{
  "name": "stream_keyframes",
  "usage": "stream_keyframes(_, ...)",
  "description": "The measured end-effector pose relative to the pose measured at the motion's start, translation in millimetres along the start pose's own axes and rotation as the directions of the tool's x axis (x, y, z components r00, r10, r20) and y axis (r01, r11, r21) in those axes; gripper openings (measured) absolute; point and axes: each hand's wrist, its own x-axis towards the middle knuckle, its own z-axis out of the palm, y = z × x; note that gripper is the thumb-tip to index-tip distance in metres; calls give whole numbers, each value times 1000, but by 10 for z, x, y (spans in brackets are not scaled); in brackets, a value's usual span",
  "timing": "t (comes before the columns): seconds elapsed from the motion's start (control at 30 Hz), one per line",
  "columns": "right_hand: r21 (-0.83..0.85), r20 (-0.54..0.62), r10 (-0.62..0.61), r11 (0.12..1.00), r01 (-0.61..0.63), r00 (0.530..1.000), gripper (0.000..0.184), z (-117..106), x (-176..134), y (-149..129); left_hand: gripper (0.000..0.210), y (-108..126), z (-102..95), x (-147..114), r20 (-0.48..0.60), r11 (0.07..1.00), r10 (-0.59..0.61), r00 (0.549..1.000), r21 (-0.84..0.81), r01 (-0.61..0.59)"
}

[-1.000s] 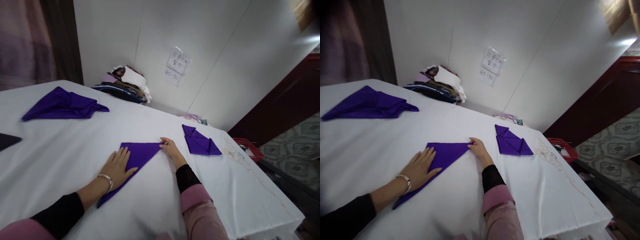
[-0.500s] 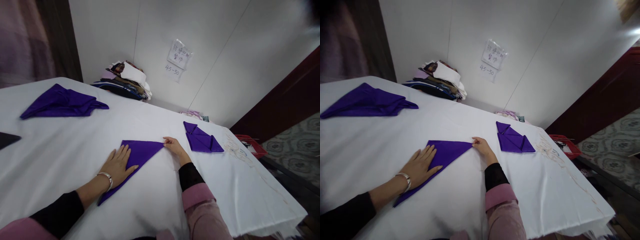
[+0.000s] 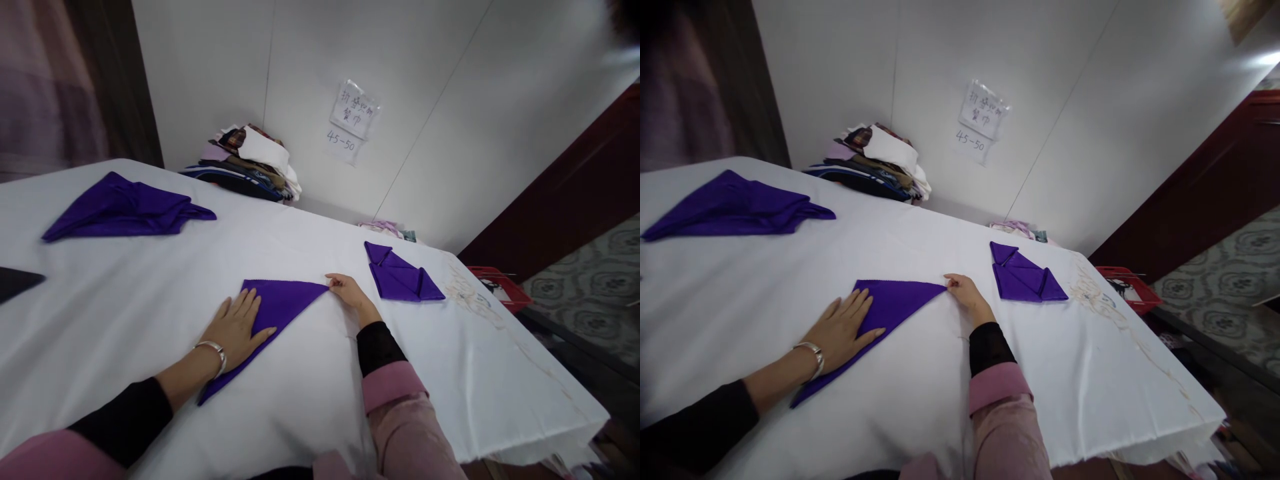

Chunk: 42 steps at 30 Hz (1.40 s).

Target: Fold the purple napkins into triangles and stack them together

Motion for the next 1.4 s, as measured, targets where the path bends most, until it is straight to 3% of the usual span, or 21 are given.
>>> stream_keyframes(0.27,-77,-94,-36,997,29,995,23,24,-16,-5,84,-4,-2,2,-18,1000,7,1000,-12,-7)
stream_keyframes(0.6,-107,-27,-90,991,87,996,6,138,-19,-58,84,38,-50,-23,16,999,-21,1000,32,20)
stream_keyframes(1.0,-309,24,5,951,2,1000,14,90,13,-15,82,43,-58,-25,3,1000,-26,1000,-3,26)
stream_keyframes(1.4,-374,-2,32,927,-31,999,17,78,15,-42,82,47,-60,-17,16,1000,-25,1000,-12,25)
